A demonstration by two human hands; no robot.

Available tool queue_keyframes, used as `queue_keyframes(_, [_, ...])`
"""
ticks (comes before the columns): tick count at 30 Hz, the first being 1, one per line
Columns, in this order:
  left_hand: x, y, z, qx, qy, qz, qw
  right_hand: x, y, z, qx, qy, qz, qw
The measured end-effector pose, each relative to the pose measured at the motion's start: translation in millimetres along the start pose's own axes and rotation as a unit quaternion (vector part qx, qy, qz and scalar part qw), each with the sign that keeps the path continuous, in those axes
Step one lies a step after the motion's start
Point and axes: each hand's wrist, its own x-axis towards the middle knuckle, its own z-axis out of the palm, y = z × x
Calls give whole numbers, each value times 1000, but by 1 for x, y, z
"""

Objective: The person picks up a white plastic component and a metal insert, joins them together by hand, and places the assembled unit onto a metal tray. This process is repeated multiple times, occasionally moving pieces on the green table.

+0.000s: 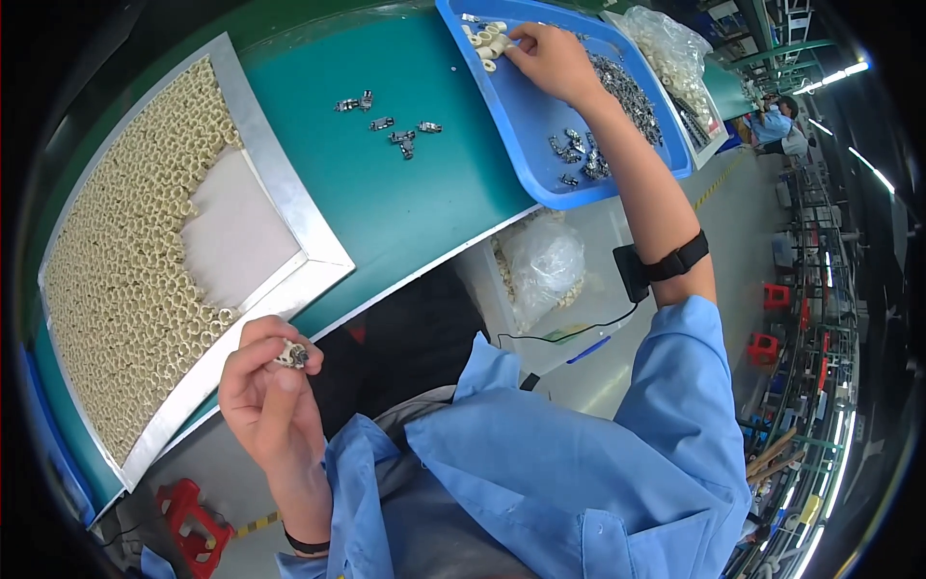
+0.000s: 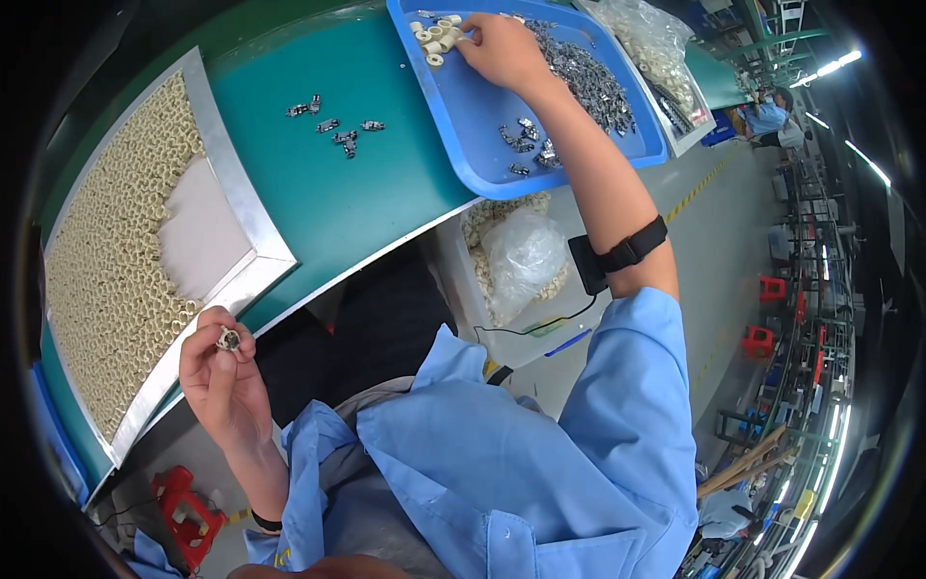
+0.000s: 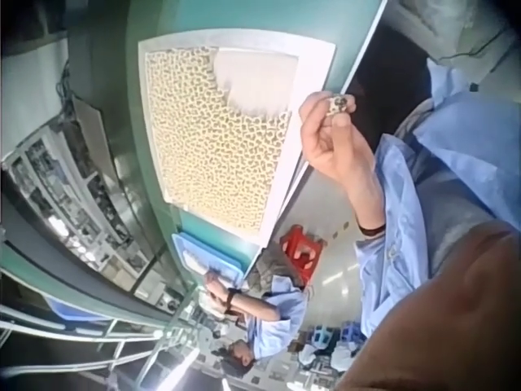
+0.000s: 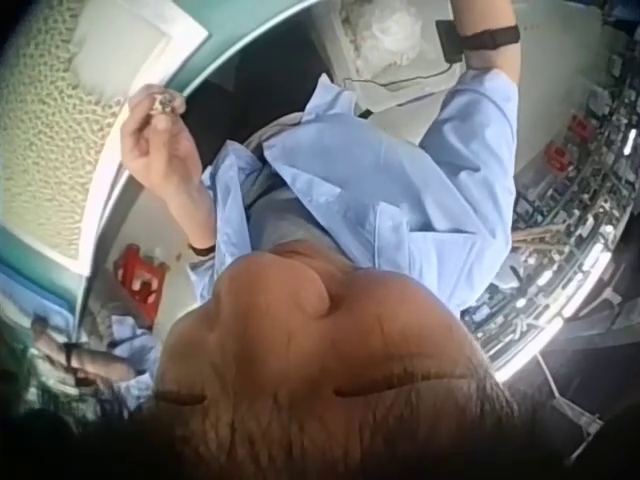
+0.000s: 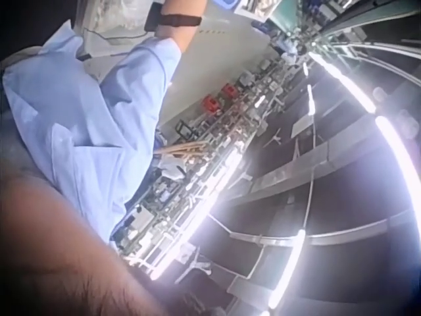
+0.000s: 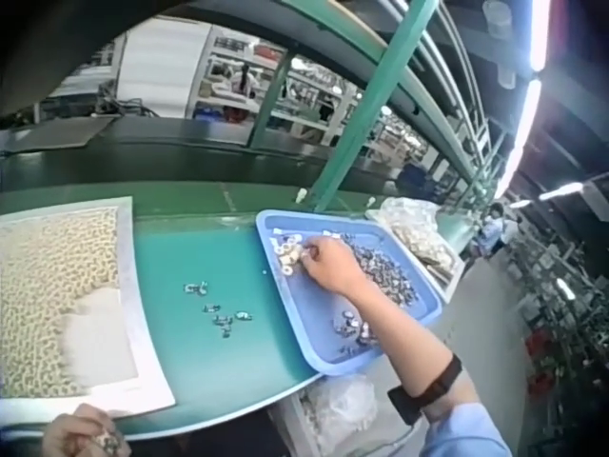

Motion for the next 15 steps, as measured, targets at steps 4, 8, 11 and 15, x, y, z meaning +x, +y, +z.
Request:
queue_keyframes(4, [-1,-3,-5,14,-15,11,1000,-9,10,0,35,46,-69,996])
queue_keyframes(8, [6,-6,6,25,1,14,1000,-46,-30,-20,313,32,-123,941])
queue_keyframes(11, [16,-9,18,45,10,23,999,-87,-91,-44,465,-64,-118,875])
queue_keyframes(15, [25,-8,33,63,2,30,998,-116,-149,-50,537,-113,-196,813])
